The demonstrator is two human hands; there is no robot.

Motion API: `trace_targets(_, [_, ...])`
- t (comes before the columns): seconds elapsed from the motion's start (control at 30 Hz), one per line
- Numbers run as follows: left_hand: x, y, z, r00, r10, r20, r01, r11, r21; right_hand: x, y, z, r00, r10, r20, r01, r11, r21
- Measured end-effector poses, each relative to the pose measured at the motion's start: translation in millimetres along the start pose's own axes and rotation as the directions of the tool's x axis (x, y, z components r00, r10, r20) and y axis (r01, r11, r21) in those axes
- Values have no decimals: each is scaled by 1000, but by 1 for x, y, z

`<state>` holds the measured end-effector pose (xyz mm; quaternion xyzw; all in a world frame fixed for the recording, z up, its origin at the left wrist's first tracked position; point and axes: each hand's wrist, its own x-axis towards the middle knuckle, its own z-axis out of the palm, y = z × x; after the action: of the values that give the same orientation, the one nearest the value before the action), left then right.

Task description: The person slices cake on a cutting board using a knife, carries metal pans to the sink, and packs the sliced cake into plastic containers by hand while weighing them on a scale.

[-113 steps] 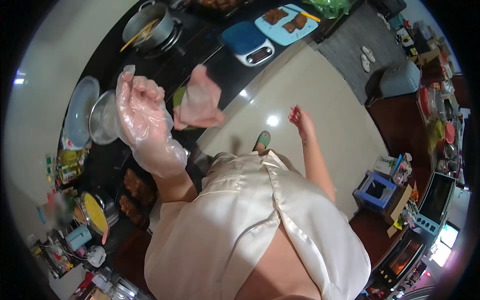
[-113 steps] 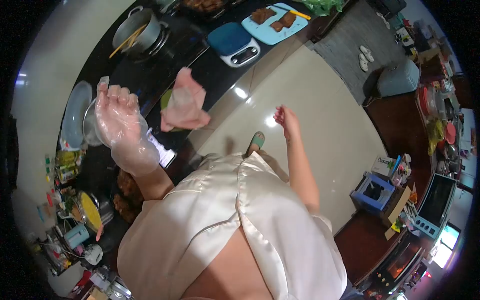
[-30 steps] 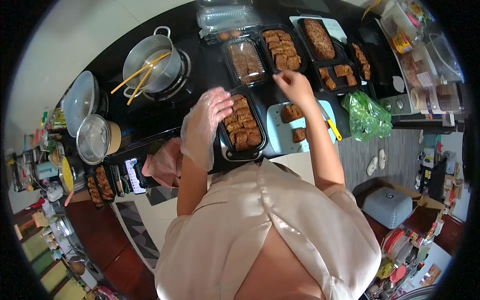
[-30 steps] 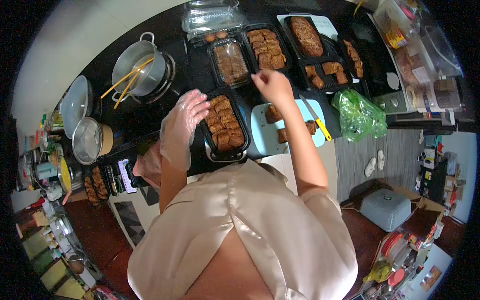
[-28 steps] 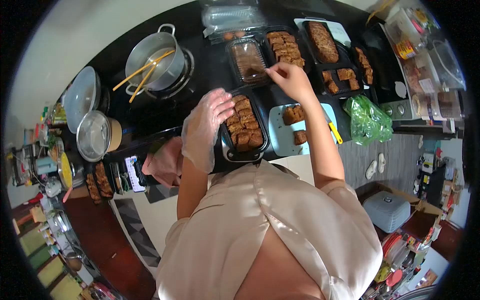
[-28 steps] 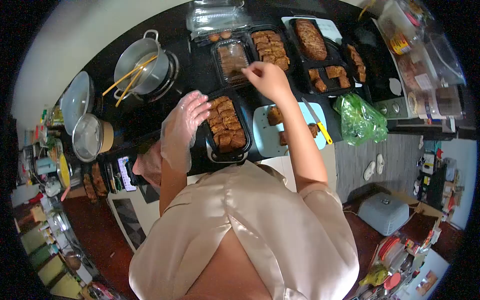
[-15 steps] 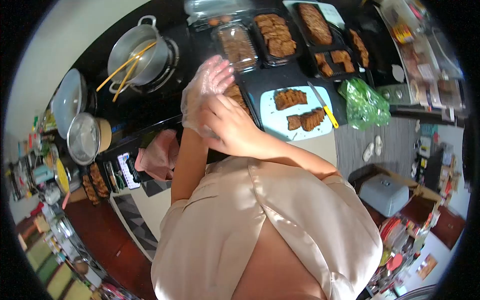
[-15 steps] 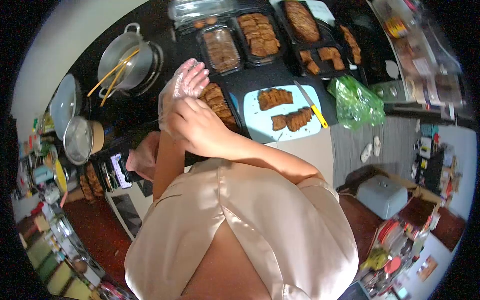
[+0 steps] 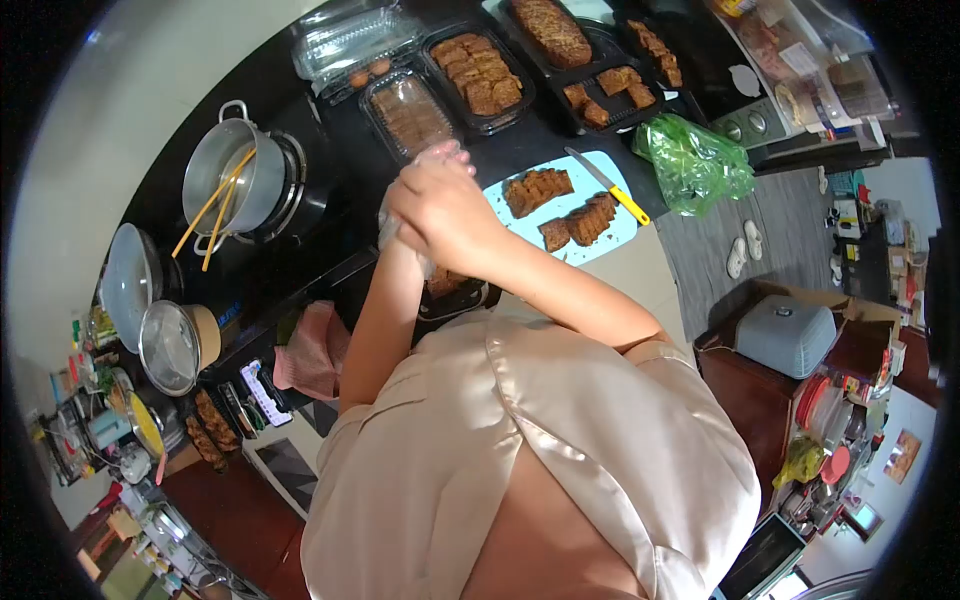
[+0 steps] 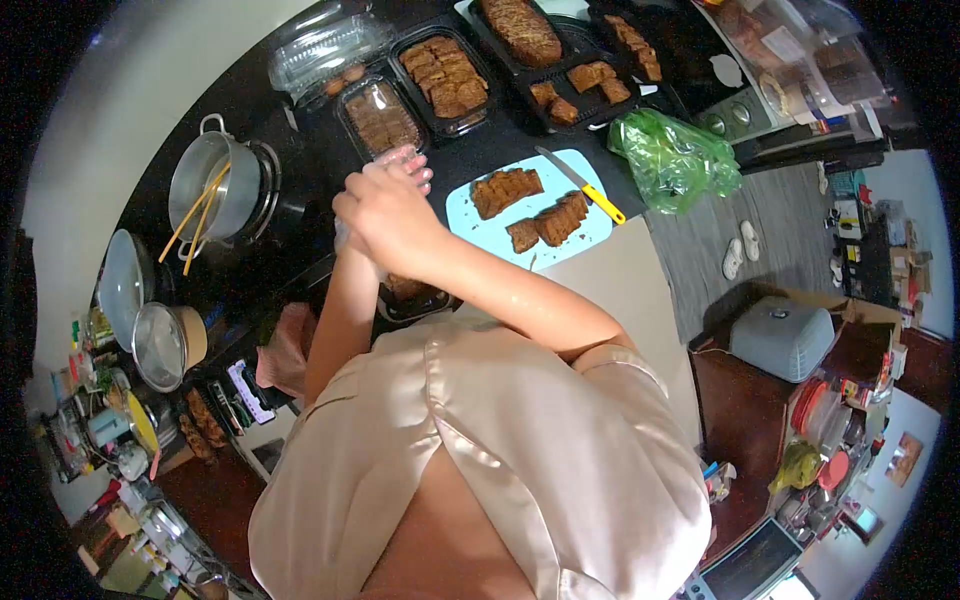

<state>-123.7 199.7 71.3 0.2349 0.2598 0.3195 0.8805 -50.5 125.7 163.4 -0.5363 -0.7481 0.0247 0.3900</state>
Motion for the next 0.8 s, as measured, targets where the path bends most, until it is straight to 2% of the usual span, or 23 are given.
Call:
trace_targets(0.03, [8,-7,3,999,-2,-40,2,1000,0,1,7,-2,1000,3,-5,-3,1000,-7])
trace_targets(0.1, [16,-21,4,994,-14,-107,12,1000,-22,4,20,-9,983,168,70,-161,982,-94])
trace_targets(0.2, [21,-35,7,981,-18,-195,6,998,-64,1,50,-11,953,303,30,-297,948,-117])
trace_targets(0.23, [8,-22,33,984,32,-177,-15,995,96,2,56,-19,935,354,19,-348,927,-143])
trace_targets(0.3, [8,-25,50,991,94,-98,-95,995,-14,-2,58,-42,850,510,132,-521,851,64])
trace_targets(0.33, [13,-28,54,983,114,-147,-121,992,-35,-2,59,-54,797,529,290,-576,810,106])
trace_targets(0.37, [17,-27,55,980,126,-156,-134,990,-39,-4,53,-60,801,517,300,-568,816,109])
trace_targets(0.43, [19,-15,65,963,85,-257,-80,996,32,-9,40,-63,883,436,172,-463,870,171])
trace_targets(0.47, [26,-17,63,965,140,-222,-131,990,56,-13,46,-51,913,385,137,-391,920,21])
trace_targets(0.5, [32,-18,61,963,146,-226,-137,989,55,-12,48,-46,915,379,141,-385,922,23])
trace_targets(0.57, [40,-23,55,983,27,-179,-40,997,-68,-10,53,-36,912,409,-2,-407,908,-101])
trace_targets(0.63, [33,-27,58,967,7,-255,-7,1000,1,-11,68,-16,908,418,39,-409,902,-134])
trace_targets(0.7, [43,-41,49,971,-42,-236,14,993,-119,-11,81,-10,905,420,61,-374,857,-356])
trace_targets(0.73, [35,-40,56,977,8,-214,-20,998,-57,-10,86,-11,886,448,121,-352,819,-453])
trace_targets(0.77, [37,-47,53,994,35,-105,-48,991,-124,-9,92,-10,866,464,184,-307,785,-538])
trace_targets(0.8, [46,-64,47,988,150,-43,-153,986,-61,-13,104,-6,853,494,168,-344,774,-531])
